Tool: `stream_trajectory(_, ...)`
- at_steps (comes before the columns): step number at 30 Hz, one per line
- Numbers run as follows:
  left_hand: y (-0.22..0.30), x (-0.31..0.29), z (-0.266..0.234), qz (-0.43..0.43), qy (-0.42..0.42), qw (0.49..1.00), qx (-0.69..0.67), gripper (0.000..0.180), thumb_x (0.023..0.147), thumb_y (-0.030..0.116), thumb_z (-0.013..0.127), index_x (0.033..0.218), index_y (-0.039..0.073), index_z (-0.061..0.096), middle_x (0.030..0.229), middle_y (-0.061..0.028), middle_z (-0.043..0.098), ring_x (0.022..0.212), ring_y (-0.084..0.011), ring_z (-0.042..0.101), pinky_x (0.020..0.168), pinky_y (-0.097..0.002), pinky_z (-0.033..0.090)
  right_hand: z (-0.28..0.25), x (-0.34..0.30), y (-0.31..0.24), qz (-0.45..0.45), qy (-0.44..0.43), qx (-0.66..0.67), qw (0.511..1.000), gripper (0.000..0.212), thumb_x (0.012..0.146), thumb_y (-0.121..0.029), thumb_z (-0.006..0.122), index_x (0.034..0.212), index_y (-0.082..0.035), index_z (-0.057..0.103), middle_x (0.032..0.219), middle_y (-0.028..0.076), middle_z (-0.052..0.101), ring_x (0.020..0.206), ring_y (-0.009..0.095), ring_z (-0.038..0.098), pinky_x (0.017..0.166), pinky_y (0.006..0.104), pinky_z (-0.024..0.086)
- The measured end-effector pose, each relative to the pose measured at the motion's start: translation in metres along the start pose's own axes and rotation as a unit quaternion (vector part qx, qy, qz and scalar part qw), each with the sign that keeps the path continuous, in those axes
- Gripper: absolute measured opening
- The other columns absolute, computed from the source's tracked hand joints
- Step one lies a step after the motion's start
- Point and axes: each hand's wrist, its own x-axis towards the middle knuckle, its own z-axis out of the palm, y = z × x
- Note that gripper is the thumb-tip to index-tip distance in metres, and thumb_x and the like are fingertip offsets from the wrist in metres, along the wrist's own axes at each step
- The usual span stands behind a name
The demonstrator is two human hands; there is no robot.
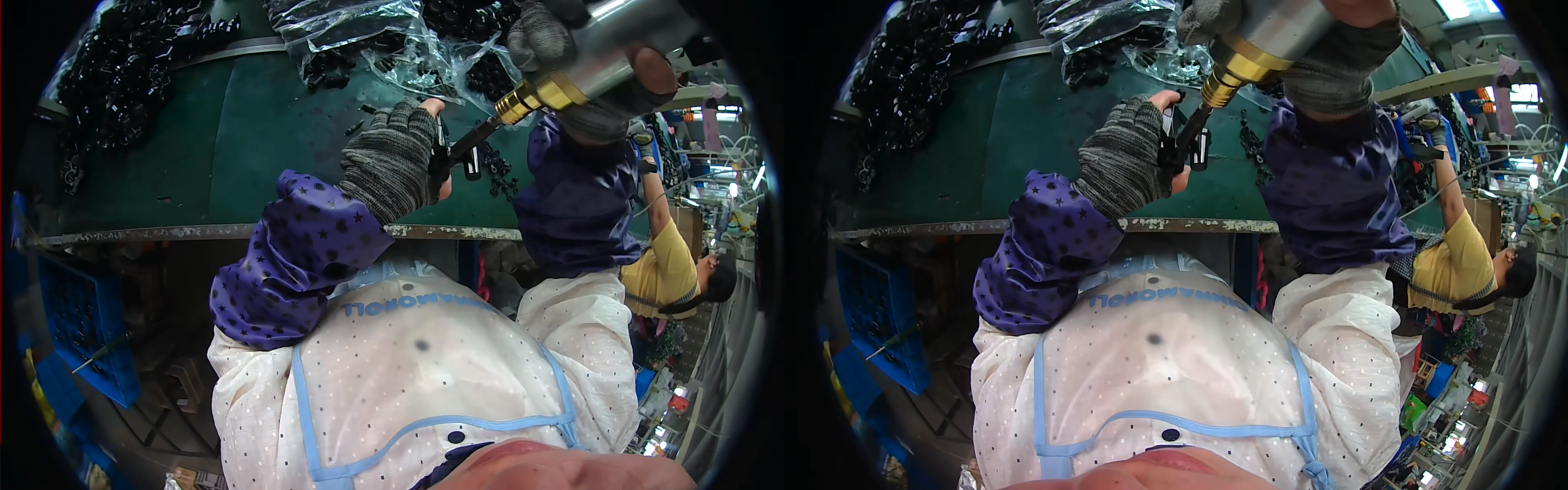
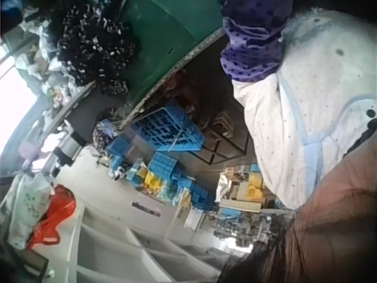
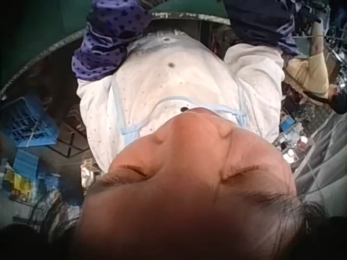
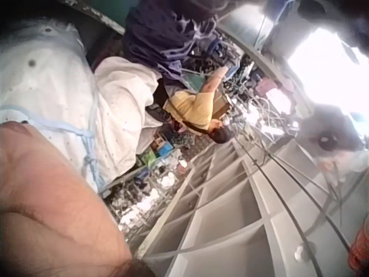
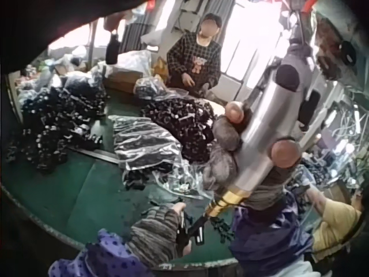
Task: Assembling small plastic and electronic parts using an electric screwdriver on an assembly line.
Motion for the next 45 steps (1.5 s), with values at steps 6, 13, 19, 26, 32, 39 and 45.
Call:
stream_trajectory(6,-0.008,0.0,0.001,-0.071,-0.022,0.997,0.033,0.081,0.052,0.023,0.075,0.123,0.001,0.043,0.1,-0.0185,0.056,0.092,-0.0327,0.057,0.082,-0.0403,0.046,-0.014,0.007,-0.005,-0.016,0.021,-0.054,0.998,0.044,0.075,-0.022,0.064,0.11,0.001,0.048,0.092,0.015,0.058,0.074,0.033,0.065,0.063,0.0463,0.058)
stream_trajectory(13,-0.017,-0.003,-0.005,-0.186,-0.133,0.973,-0.011,0.082,0.057,0.033,0.077,0.127,0.007,0.042,0.113,-0.0155,0.054,0.103,-0.0309,0.054,0.092,-0.0405,0.044,-0.017,0.007,-0.018,-0.113,0.093,-0.243,0.959,0.04,0.076,-0.021,0.063,0.106,0.001,0.05,0.092,0.018,0.061,0.066,0.031,0.066,0.05,0.0374,0.058)
stream_trajectory(19,-0.02,-0.001,-0.02,-0.262,-0.201,0.942,-0.061,0.087,0.057,0.036,0.078,0.129,0.006,0.041,0.114,-0.015,0.056,0.109,-0.0264,0.054,0.097,-0.0375,0.041,-0.013,0.007,-0.014,-0.107,0.083,-0.188,0.973,0.038,0.076,-0.019,0.063,0.106,0.001,0.049,0.092,0.018,0.061,0.068,0.03,0.066,0.057,0.0384,0.059)
stream_trajectory(26,-0.021,0.001,-0.02,-0.265,-0.208,0.941,-0.025,0.089,0.058,0.037,0.079,0.131,0.005,0.039,0.12,-0.0154,0.054,0.112,-0.0276,0.053,0.098,-0.0377,0.041,-0.025,0.007,-0.016,-0.099,0.129,-0.266,0.95,0.039,0.078,-0.017,0.062,0.11,0.002,0.049,0.095,0.019,0.06,0.074,0.031,0.066,0.06,0.0388,0.06)
stream_trajectory(32,-0.02,0.003,-0.018,-0.233,-0.171,0.954,0.078,0.09,0.058,0.036,0.08,0.131,0.003,0.039,0.121,-0.0164,0.052,0.113,-0.0308,0.051,0.096,-0.0397,0.042,-0.021,0.003,-0.006,-0.101,0.082,-0.176,0.976,0.042,0.078,-0.016,0.062,0.113,0.002,0.047,0.095,0.018,0.06,0.074,0.033,0.066,0.06,0.0395,0.059)
stream_trajectory(39,-0.013,-0.004,-0.014,-0.168,-0.061,0.968,0.177,0.081,0.058,0.031,0.077,0.126,0.005,0.041,0.109,-0.0172,0.054,0.103,-0.0315,0.053,0.091,-0.041,0.044,-0.016,-0.002,0.022,-0.053,0.105,-0.095,0.989,0.047,0.076,-0.014,0.064,0.117,-0.001,0.045,0.098,0.016,0.057,0.074,0.034,0.065,0.057,0.0404,0.057)
stream_trajectory(45,-0.031,-0.01,-0.006,-0.072,0.054,0.976,0.198,0.079,0.06,0.029,0.071,0.128,0.003,0.039,0.116,-0.0178,0.05,0.1,-0.0404,0.052,0.084,-0.0488,0.046,-0.008,-0.009,0.021,-0.044,0.195,-0.091,0.976,0.042,0.077,-0.017,0.063,0.113,-0.002,0.046,0.097,0.015,0.057,0.073,0.032,0.065,0.055,0.0395,0.058)
